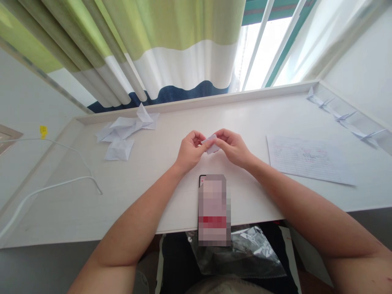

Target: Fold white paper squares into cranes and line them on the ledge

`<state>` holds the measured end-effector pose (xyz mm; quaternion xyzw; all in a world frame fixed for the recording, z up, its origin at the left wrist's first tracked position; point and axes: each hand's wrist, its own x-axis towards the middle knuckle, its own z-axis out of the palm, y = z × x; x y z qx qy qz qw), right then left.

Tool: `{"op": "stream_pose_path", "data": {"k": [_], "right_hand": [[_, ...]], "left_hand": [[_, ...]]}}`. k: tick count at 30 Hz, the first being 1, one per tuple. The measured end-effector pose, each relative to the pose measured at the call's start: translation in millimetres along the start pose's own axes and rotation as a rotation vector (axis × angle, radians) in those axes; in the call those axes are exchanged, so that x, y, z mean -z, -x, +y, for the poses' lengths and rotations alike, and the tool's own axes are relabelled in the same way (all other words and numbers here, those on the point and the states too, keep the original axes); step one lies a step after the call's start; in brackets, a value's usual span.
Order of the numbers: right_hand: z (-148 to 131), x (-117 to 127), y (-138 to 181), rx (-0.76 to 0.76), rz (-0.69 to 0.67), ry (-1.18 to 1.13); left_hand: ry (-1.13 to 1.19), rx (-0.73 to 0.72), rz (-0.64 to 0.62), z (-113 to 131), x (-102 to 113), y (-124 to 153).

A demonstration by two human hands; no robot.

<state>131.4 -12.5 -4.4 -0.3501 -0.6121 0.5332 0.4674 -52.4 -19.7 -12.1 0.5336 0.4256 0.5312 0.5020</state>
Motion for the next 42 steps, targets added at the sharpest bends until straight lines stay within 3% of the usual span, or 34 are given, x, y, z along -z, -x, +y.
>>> {"op": "stream_pose_path", "data": {"k": [5, 11, 16, 22, 29, 42], "right_hand": [[1, 1, -1, 0.059, 0.057, 0.111], [4, 7, -3, 0.092, 0.138, 0.177], [4, 6, -4, 0.107, 0.164, 0.100], [3, 5, -4, 0.030, 0.070, 0.089], [-1, 10, -2, 0.024, 0.059, 0.090], [-1, 13, -4, -0.118, -0.043, 0.182]], "left_hand": [[-0.017, -0.005, -0.045, 0, -1, 1], [-0.017, 0.112, -0.195, 0, 1, 2], [0.009, 0.070, -0.126, -1, 1, 2], [0.015, 0.053, -0.132, 1, -1, 2], [-0.035, 0.158, -0.179, 4, 3, 3], [-0.261, 0.035, -0.173, 2, 9, -1]]}}
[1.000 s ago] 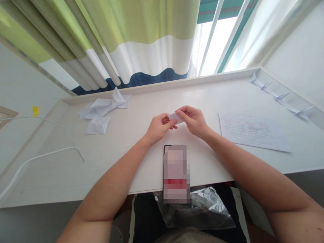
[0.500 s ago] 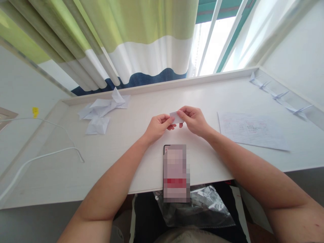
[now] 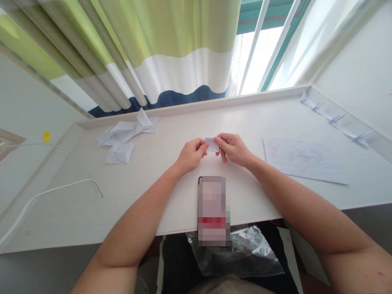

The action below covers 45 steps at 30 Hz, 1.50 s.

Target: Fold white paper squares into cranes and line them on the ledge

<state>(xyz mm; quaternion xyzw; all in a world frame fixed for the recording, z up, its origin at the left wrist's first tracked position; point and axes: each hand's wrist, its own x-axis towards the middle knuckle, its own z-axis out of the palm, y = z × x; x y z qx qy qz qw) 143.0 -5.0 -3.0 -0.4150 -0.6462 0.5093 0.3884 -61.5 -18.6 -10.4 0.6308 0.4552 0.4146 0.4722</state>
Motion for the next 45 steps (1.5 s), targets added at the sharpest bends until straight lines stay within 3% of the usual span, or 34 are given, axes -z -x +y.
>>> {"op": "stream_pose_path", "data": {"k": [11, 15, 18, 21, 26, 32, 45], "right_hand": [[3, 3, -1, 0.036, 0.040, 0.127], [16, 10, -7, 0.325, 0.133, 0.412], [23, 16, -8, 0.468, 0.042, 0.622], [27, 20, -7, 0.453, -0.052, 0.734], [30, 22, -8, 0.403, -0.237, 0.735], [32, 22, -11, 0.385, -0.237, 0.667], [28, 19, -13, 0.372, -0.196, 0.644]], "left_hand": [[-0.030, 0.012, -0.006, 7, -2, 3], [-0.206, 0.028, 0.053, 1, 2, 2], [-0.320, 0.029, 0.078, -6, 7, -2], [-0.517, -0.018, 0.122, -14, 10, -5], [-0.733, -0.058, 0.180, -20, 9, -6], [-0.756, -0.106, 0.097, -18, 10, -4], [-0.699, -0.135, 0.063, -16, 13, -3]]}}
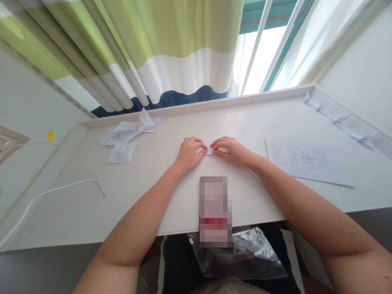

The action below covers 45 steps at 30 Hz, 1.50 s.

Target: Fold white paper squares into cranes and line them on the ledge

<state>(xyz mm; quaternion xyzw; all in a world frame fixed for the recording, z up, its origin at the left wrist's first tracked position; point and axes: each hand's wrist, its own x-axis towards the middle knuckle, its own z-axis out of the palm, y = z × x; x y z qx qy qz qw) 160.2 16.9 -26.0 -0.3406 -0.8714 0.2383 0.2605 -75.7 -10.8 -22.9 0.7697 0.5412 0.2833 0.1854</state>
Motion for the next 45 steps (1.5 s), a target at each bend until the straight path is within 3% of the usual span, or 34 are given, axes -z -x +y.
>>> {"op": "stream_pose_path", "data": {"k": [8, 20, 25, 33, 45], "right_hand": [[-2, -6, -3, -0.096, 0.030, 0.086], [-1, -7, -1, -0.068, 0.052, 0.041], [-5, -12, -3, -0.168, 0.079, 0.080], [-3, -13, -5, -0.201, 0.089, 0.063], [-8, -15, -20, -0.271, 0.149, 0.020]], "left_hand": [[0.038, -0.051, -0.063, -5, 4, -1], [0.066, -0.010, -0.077, -5, 5, -2], [-0.004, 0.020, -0.044, -3, 1, -2], [-0.001, 0.142, 0.006, -2, -3, -5], [0.019, 0.145, 0.008, -1, -3, -6]]}}
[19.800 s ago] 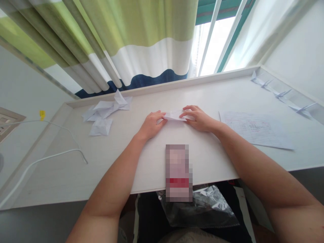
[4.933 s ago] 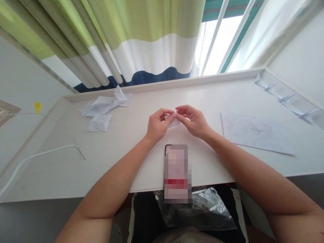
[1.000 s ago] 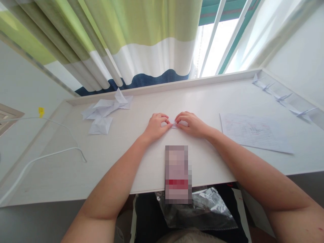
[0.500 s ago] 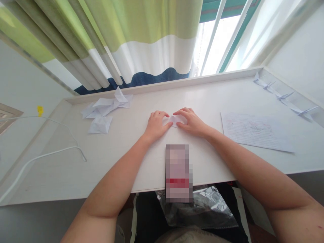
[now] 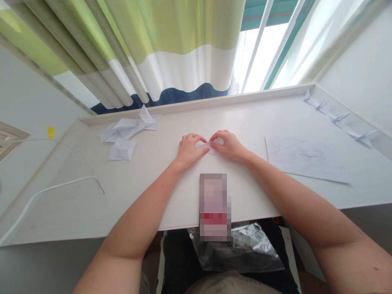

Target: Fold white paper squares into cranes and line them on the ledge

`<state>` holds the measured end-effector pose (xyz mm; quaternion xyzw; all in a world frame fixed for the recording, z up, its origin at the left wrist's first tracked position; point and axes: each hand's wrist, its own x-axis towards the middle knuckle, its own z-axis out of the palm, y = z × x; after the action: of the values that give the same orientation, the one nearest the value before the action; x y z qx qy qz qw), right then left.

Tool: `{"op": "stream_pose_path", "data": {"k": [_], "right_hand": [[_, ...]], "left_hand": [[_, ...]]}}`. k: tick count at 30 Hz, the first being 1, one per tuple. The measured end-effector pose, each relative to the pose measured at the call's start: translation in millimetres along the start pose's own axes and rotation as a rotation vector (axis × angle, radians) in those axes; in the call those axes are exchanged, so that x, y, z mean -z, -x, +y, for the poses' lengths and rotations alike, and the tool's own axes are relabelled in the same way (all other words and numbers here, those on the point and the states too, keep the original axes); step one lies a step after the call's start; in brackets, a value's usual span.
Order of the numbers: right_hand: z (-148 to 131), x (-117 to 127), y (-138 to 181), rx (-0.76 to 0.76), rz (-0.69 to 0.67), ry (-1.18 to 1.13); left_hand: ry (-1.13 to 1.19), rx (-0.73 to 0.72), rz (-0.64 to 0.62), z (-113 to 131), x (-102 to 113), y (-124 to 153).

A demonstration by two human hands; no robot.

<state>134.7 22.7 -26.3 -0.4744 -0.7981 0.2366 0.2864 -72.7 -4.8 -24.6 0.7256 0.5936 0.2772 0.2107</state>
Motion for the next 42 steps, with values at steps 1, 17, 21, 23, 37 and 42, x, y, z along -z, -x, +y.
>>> {"op": "stream_pose_path", "data": {"k": [1, 17, 21, 23, 37, 42], "right_hand": [[0, 1, 0, 0.004, 0.000, -0.010], [11, 15, 14, 0.177, -0.100, -0.109], [12, 15, 18, 0.196, -0.094, -0.101], [10, 14, 17, 0.182, -0.079, -0.111], [15, 13, 12, 0.132, 0.012, 0.095], [13, 20, 12, 0.075, 0.051, 0.159]], "left_hand": [[-0.008, -0.003, 0.001, 0, 0, 0], [-0.147, -0.291, -0.006, -7, 3, 2], [-0.149, -0.404, -0.065, -13, 7, 2], [-0.115, -0.394, -0.058, -15, 8, 1], [-0.276, -0.597, -0.142, -5, 29, 8], [-0.304, -0.643, -0.249, 8, 25, 13]]}}
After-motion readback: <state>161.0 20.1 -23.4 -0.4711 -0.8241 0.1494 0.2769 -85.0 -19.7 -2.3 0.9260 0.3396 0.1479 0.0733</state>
